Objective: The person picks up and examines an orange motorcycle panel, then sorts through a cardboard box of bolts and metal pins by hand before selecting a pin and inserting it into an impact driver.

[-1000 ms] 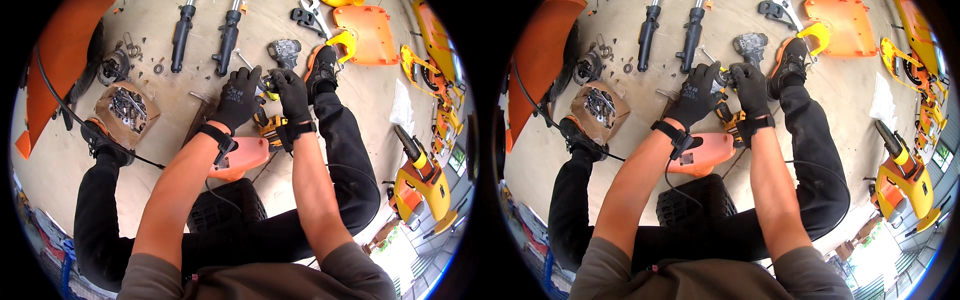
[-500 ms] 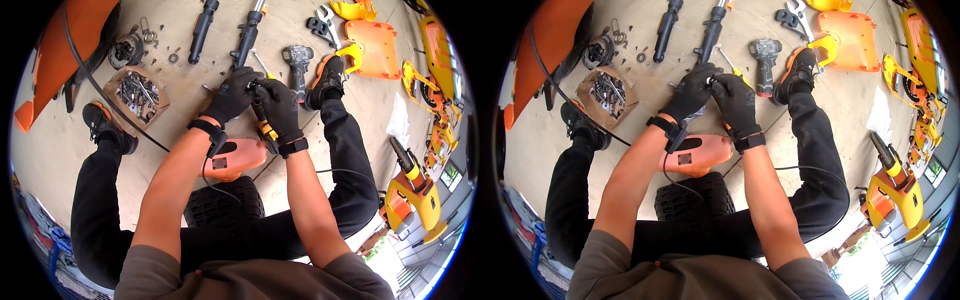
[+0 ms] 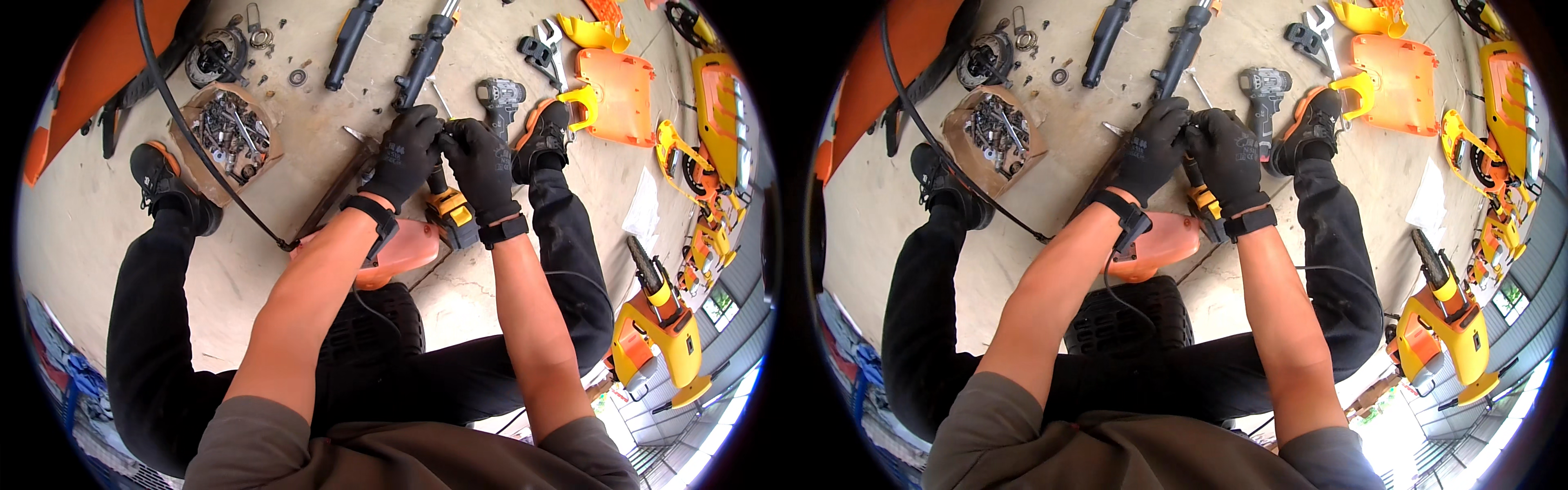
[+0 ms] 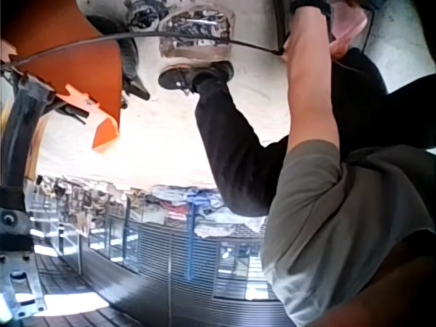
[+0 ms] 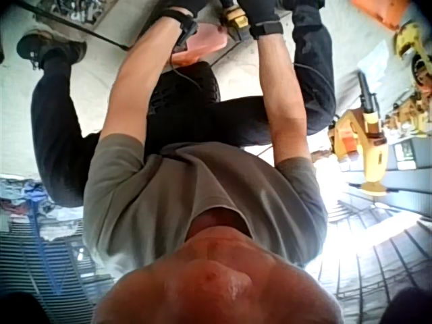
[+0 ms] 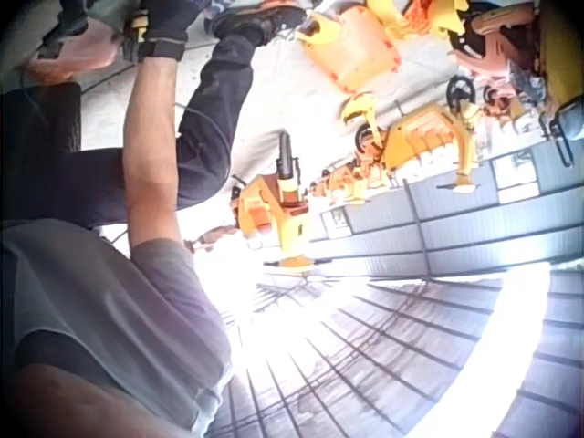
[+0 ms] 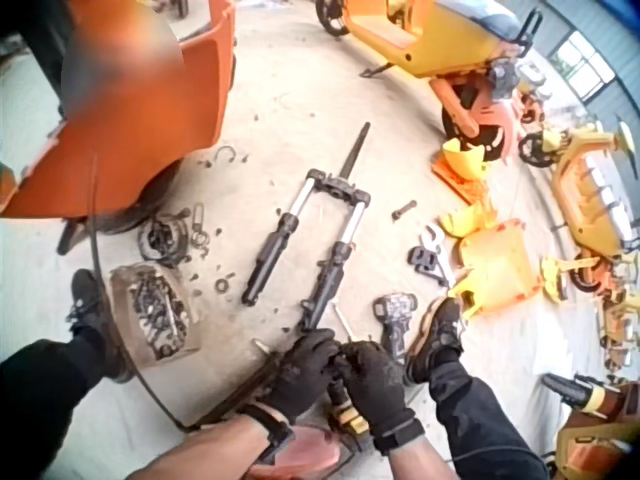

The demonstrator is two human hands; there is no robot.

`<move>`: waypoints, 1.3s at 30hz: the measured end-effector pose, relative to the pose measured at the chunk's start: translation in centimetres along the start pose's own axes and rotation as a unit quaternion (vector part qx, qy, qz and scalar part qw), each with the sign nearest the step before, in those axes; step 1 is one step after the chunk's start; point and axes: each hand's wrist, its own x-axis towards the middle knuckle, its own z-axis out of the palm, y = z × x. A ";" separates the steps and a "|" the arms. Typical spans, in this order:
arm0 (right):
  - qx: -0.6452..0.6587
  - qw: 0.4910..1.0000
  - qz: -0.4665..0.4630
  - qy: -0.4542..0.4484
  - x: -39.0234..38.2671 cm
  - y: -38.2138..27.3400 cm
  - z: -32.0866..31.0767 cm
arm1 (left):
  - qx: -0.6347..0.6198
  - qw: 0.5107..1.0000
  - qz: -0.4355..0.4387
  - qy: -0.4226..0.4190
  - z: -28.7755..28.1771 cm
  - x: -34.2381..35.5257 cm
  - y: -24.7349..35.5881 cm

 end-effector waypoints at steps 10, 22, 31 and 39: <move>-0.081 0.993 -0.080 0.022 0.5 0.1 -0.2 | 0.023 0.999 -0.006 0.028 0.8 0.0 0.3; 0.100 0.993 0.022 0.053 3.2 -4.4 -8.2 | 0.037 0.999 -0.030 0.001 0.5 -0.7 -0.1; 0.023 0.977 0.211 0.023 -0.9 13.5 -1.5 | 0.018 0.999 -0.032 -0.027 -0.1 -0.2 0.8; -0.079 0.982 0.171 0.006 3.8 14.5 -1.3 | 0.044 0.997 -0.017 -0.066 -1.1 -0.4 0.6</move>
